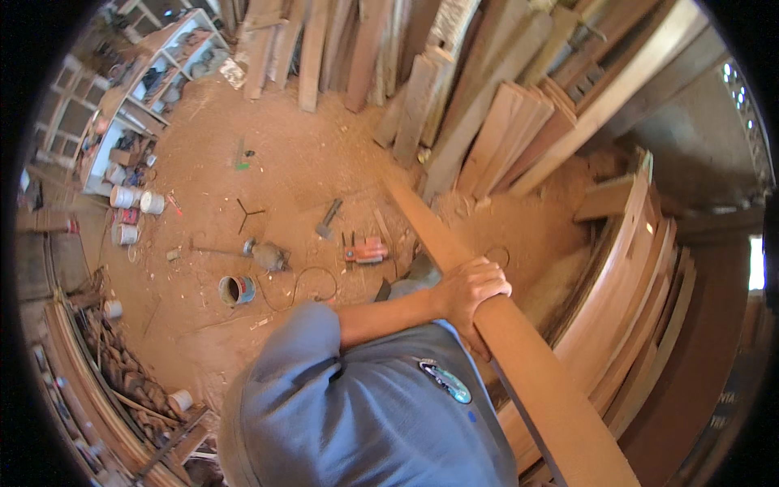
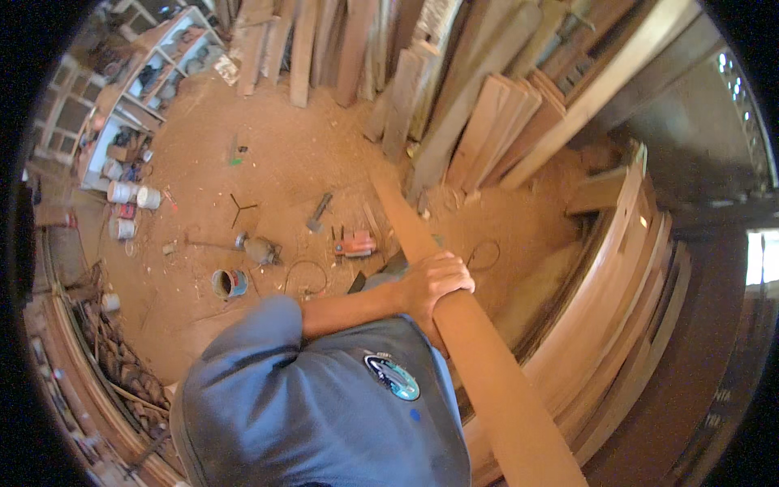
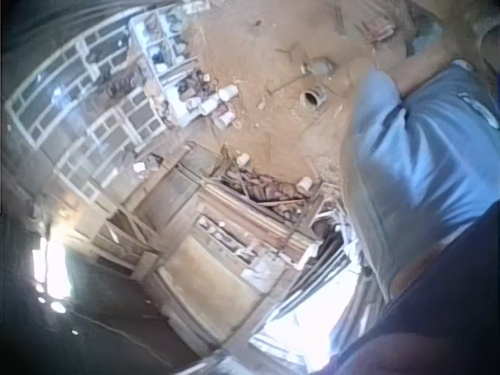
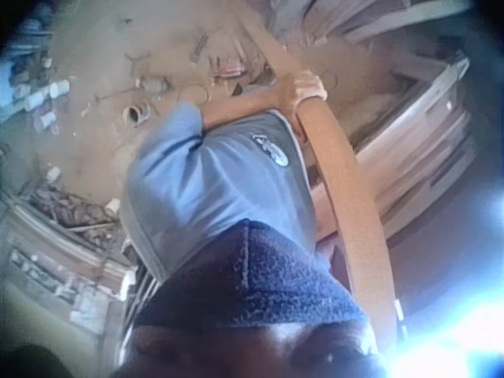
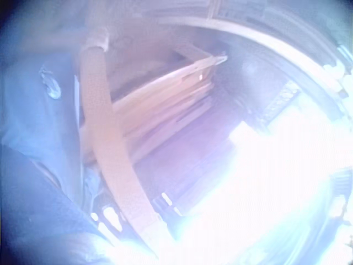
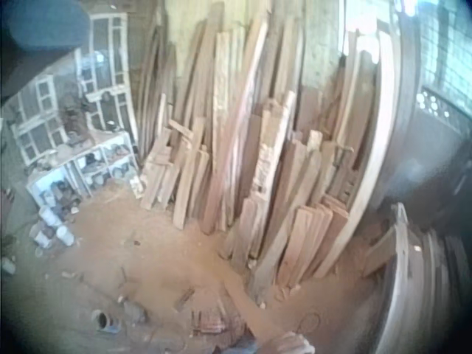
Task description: The person uses a circular saw to cut a long wooden plank, then flips the plank and uses an electric sander to smooth its surface. The person moves the plank on the floor between steps and handles the tools with both hands.
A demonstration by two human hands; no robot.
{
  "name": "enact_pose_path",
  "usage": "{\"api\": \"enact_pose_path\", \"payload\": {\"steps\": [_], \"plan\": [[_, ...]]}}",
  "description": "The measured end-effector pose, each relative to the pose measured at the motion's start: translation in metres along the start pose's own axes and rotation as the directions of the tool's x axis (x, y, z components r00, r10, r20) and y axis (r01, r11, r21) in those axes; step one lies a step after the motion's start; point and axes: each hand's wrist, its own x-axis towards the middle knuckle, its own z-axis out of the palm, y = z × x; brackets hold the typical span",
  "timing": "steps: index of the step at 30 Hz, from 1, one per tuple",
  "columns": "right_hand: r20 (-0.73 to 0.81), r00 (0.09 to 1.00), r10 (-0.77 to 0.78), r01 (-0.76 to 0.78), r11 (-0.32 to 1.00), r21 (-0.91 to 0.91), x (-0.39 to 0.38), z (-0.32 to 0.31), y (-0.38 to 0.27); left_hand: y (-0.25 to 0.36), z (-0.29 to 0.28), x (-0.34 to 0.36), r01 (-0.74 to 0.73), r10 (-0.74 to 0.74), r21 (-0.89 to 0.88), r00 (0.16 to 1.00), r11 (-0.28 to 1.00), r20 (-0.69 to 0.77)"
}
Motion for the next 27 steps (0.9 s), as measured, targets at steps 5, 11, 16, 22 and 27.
{"api": "enact_pose_path", "payload": {"steps": [5, 11, 16, 22, 27], "plan": [[0.189, 0.982, 0.027, -0.025, 1.0, -0.013, 0.026, 0.067, 0.006, -0.017, -0.058, -0.008, 0.019, -0.007, 0.133, 0.996, 0.991, -0.086], [0.306, 0.952, 0.031, -0.025, 0.999, -0.022, 0.088, 0.149, 0.019, -0.066, -0.139, 0.015, -0.009, 0.057, 0.231, 0.978, 0.973, -0.201], [0.356, 0.933, 0.045, -0.026, 0.998, -0.058, 0.178, 0.241, 0.05, -0.167, -0.22, 0.028, -0.016, 0.08, 0.242, 0.963, 0.97, -0.257], [0.351, 0.935, 0.038, -0.009, 0.997, -0.082, 0.304, 0.367, 0.065, -0.297, -0.362, 0.054, 0.074, -0.014, 0.237, 0.97, 0.969, -0.244], [0.334, 0.942, -0.011, 0.036, 0.997, -0.068, 0.374, 0.446, 0.047, -0.383, -0.469, 0.083, 0.079, 0.001, 0.272, 0.959, 0.959, -0.283]]}}
